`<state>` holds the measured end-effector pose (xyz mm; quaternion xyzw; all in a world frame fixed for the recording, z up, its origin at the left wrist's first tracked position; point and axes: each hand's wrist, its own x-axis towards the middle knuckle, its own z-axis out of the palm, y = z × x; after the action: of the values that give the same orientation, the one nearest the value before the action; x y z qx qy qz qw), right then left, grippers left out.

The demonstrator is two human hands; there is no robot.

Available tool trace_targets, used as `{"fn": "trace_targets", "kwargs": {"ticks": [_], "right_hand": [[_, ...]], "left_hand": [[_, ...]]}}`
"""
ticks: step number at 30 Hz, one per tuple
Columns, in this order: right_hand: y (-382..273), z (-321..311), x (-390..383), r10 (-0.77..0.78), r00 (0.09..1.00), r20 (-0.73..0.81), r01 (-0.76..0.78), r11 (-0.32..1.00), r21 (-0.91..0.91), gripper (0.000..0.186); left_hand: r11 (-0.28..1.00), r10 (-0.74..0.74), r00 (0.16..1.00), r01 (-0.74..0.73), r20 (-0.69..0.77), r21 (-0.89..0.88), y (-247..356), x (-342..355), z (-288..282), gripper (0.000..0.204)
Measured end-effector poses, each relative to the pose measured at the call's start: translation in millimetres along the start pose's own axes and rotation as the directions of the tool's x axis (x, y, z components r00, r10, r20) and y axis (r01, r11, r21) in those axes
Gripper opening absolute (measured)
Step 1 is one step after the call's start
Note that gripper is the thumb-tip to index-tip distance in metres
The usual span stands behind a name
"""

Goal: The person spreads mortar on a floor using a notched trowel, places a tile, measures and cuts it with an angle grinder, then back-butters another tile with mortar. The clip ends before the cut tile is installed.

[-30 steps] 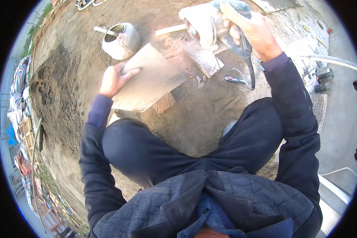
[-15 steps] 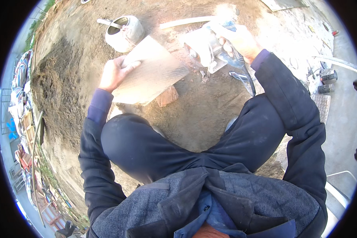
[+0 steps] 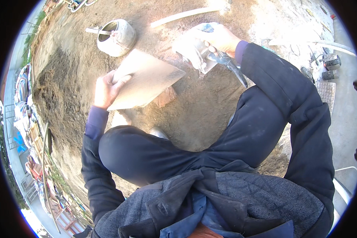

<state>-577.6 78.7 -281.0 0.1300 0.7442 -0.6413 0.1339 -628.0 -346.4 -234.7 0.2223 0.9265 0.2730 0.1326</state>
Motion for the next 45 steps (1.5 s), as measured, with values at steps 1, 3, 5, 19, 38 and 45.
{"fn": "trace_targets", "kwargs": {"ticks": [1,3,5,19,38,45], "right_hand": [[4,1,4,-0.006,1.000,-0.015,0.006,1.000,-0.016,0.045],[11,3,10,0.002,1.000,0.013,-0.002,0.999,-0.037,0.049],[16,5,16,0.045,0.998,0.033,-0.043,0.997,-0.068,0.044],[23,23,33,0.138,0.984,0.117,-0.128,0.988,-0.092,0.038],[19,32,32,0.140,0.982,0.130,-0.139,0.990,-0.023,0.050],[17,34,30,0.122,0.981,0.153,-0.125,0.992,0.011,0.047]], "left_hand": [[1.000,0.002,1.000,-0.002,0.004,-0.009,-1,1,0,0.044],[1.000,-0.014,1.000,0.014,0.012,0.002,-4,1,0,0.044],[1.000,-0.015,1.000,0.015,0.013,-0.004,-7,0,0,0.044],[0.994,0.104,0.989,-0.108,-0.101,-0.032,-20,-4,2,0.030],[0.989,0.141,0.985,-0.134,-0.103,0.067,-21,-6,1,0.037],[0.986,0.155,0.982,-0.147,-0.105,0.072,-14,-7,0,0.041]]}}
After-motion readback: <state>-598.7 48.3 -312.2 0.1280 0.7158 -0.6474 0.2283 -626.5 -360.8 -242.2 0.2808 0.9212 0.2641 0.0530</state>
